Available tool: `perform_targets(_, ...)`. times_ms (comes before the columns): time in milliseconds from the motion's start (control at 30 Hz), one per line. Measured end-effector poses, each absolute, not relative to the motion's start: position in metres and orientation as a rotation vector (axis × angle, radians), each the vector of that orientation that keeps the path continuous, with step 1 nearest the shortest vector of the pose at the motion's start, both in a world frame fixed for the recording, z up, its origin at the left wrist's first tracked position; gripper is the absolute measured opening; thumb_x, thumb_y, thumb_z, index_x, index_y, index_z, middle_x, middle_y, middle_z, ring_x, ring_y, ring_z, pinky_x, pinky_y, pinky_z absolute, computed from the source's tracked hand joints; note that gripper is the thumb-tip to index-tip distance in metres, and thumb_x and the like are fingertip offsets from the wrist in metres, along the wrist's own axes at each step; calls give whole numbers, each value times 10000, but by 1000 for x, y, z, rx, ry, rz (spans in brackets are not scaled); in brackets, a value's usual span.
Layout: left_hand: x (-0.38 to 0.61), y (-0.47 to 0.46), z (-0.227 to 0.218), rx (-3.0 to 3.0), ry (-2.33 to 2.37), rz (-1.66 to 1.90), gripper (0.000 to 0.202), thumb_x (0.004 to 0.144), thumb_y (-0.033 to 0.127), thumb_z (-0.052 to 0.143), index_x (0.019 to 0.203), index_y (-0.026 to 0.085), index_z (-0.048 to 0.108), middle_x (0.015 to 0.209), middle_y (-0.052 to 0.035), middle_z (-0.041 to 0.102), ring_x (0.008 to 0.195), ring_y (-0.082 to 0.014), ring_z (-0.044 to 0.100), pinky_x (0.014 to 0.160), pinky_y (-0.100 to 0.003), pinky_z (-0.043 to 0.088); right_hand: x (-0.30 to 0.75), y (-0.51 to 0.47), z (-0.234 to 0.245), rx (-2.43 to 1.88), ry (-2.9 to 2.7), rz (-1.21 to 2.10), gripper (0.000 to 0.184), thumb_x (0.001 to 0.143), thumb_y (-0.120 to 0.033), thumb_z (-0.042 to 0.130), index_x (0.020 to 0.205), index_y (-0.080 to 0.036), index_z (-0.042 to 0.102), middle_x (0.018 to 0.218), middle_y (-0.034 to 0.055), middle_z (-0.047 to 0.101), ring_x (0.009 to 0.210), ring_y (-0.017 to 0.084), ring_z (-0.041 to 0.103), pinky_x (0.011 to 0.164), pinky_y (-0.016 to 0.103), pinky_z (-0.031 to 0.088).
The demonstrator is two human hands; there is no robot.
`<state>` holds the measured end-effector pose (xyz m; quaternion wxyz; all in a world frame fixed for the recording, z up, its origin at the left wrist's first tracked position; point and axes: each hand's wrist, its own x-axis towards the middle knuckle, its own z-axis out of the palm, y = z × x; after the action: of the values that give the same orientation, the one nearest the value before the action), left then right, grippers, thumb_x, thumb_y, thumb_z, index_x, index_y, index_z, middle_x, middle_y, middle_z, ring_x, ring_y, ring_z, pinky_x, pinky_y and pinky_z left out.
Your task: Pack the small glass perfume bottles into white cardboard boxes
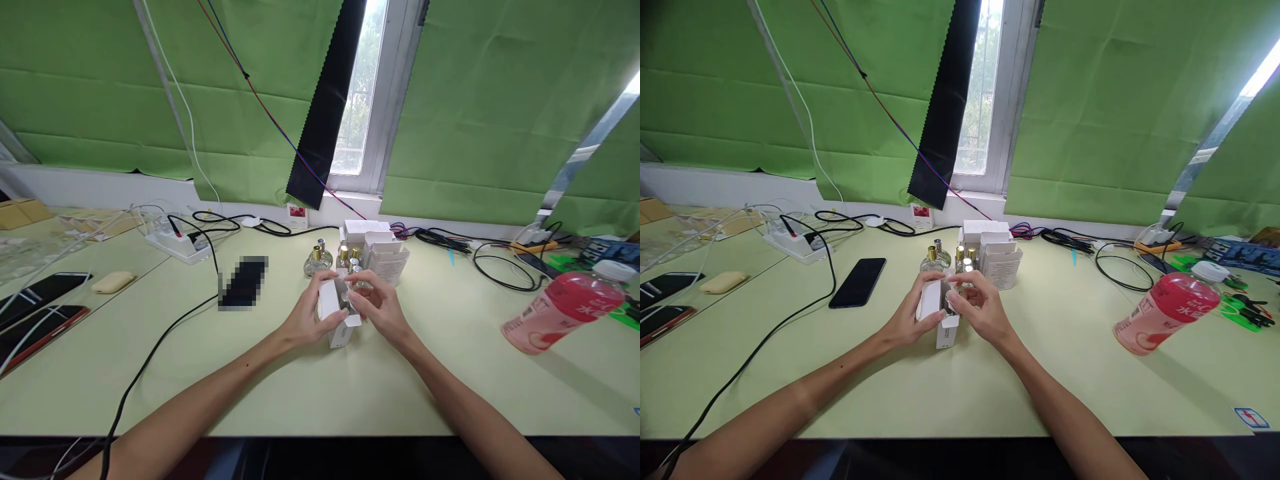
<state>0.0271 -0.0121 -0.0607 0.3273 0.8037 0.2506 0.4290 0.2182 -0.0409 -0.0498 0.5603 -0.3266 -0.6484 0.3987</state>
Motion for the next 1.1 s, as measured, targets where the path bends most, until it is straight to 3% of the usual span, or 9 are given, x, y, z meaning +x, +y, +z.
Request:
perform_targets(300, 28, -12, -61, 2107, 638, 1153, 615, 881, 484, 648, 1354, 234, 346, 1334, -131, 485, 1204, -301, 538, 1000, -455, 478, 219, -40, -53, -782, -1577, 903, 230, 894, -396, 699, 1090, -278, 720, 1035, 24, 530, 654, 85, 515, 552, 249, 433)
perform_targets(867, 27, -11, -62, 2108, 608, 1151, 595, 887, 484, 647, 1347, 234, 365, 1358, -123, 459, 1251, -304, 511, 1049, -457, 448, 219, -39, -53, -807, -1604, 890, 222, 868, -339, 718, 1077, -278, 760, 1012, 33, 526, 724, 118, 520, 610, 273, 466)
perform_targets(1100, 27, -11, -62, 2095, 620, 1127, 612, 888, 481, 650, 1357, 232, 345, 1359, -133, 473, 1225, -307, 532, 999, -442, 479, 219, -39, -54, -808, -1603, 888, 223, 863, -323, 717, 1077, -275, 757, 1015, 32, 519, 713, 115, 526, 593, 272, 453)
